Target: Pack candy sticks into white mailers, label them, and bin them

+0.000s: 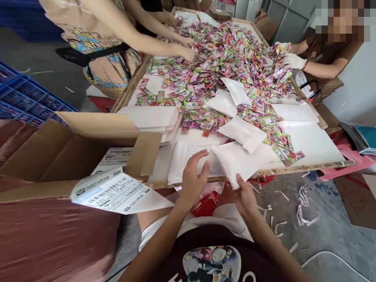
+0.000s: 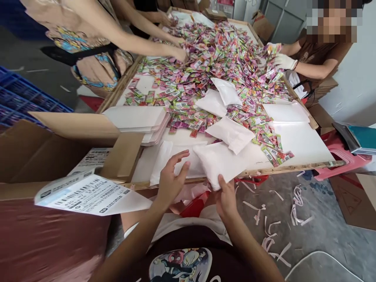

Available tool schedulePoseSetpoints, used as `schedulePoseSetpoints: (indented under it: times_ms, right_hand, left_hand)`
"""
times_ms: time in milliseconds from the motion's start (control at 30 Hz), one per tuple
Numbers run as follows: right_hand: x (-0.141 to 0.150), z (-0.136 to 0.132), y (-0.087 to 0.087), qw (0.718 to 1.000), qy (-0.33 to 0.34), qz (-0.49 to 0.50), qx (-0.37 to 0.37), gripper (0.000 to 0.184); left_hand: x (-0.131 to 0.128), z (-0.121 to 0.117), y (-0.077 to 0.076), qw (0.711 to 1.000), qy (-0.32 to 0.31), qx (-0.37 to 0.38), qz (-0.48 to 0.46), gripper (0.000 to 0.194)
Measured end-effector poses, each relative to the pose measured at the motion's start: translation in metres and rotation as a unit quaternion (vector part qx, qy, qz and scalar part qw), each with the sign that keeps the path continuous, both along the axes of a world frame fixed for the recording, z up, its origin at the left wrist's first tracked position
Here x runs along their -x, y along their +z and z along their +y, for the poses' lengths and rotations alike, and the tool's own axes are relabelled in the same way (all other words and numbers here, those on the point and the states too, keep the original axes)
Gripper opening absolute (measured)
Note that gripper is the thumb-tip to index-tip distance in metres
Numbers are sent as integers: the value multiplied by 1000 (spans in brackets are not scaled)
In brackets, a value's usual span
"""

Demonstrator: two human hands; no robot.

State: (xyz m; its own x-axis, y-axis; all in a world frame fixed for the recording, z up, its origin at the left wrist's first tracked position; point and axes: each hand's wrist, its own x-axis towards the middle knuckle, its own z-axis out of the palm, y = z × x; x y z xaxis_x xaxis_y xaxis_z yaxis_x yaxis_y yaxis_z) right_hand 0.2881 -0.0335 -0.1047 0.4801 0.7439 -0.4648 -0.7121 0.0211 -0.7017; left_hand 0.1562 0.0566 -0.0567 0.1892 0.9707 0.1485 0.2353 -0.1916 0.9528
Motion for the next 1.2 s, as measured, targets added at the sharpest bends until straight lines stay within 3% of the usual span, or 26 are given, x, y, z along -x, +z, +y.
schedulePoseSetpoints:
  times_ms: [100, 200, 267, 300, 367, 433, 533, 600, 667, 733, 833, 900, 967, 1033, 1067, 1133, 1200]
  right_hand:
    - [29, 27, 3, 995, 77, 62, -13, 32]
    - [40, 28, 7, 962, 262, 61, 37, 52]
    - [37, 18, 13, 922, 379, -60, 46, 61]
    - [32, 14, 16, 903, 396, -163, 34, 59]
    - [20, 13, 24, 849, 345, -400, -17, 48]
    - [7, 25, 27, 768, 254, -583, -72, 33]
    - [-6, 56, 19, 668, 222, -699, -124, 26]
    - [-5, 73, 15, 637, 226, -727, -122, 25]
    - [7, 80, 20, 630, 211, -738, -118, 24]
    - [28, 80, 35, 650, 211, -714, -156, 25]
    - [67, 76, 69, 689, 305, -601, -265, 51]
    - [87, 73, 89, 695, 372, -529, -314, 62]
    - [96, 68, 102, 689, 395, -500, -345, 41]
    - [96, 61, 106, 680, 384, -505, -367, 13]
    - [94, 57, 105, 678, 369, -515, -374, 8]
    - [92, 49, 99, 671, 333, -540, -383, 9]
    - [92, 43, 90, 648, 310, -573, -396, 20]
  left_hand:
    - [12, 18, -14, 998, -5, -36, 57, 33]
    - [21, 28, -33, 995, -17, -51, 80, 36]
    - [27, 25, -43, 995, 1, -60, 76, 38]
    - [30, 20, -46, 995, 22, -65, 70, 37]
    - [41, 2, -51, 992, 83, -76, 59, 32]
    - [59, -23, -53, 982, 159, -92, 53, 26]
    - [96, -57, -49, 948, 287, -130, 53, 26]
    - [123, -66, -41, 911, 381, -148, 51, 40]
    - [143, -66, -29, 898, 423, -121, 25, 45]
    - [154, -63, -16, 919, 384, -81, -18, 30]
    - [154, -66, 1, 948, 306, -81, -47, 10]
    - [153, -76, 9, 959, 261, -95, -49, 7]
    - [156, -85, 13, 968, 224, -97, -50, 10]
    - [162, -91, 13, 975, 202, -67, -60, 13]
    - [166, -92, 14, 979, 187, -33, -79, 15]
    - [170, -90, 16, 975, 130, 61, -170, 26]
    - [168, -84, 21, 933, 75, 168, -308, 47]
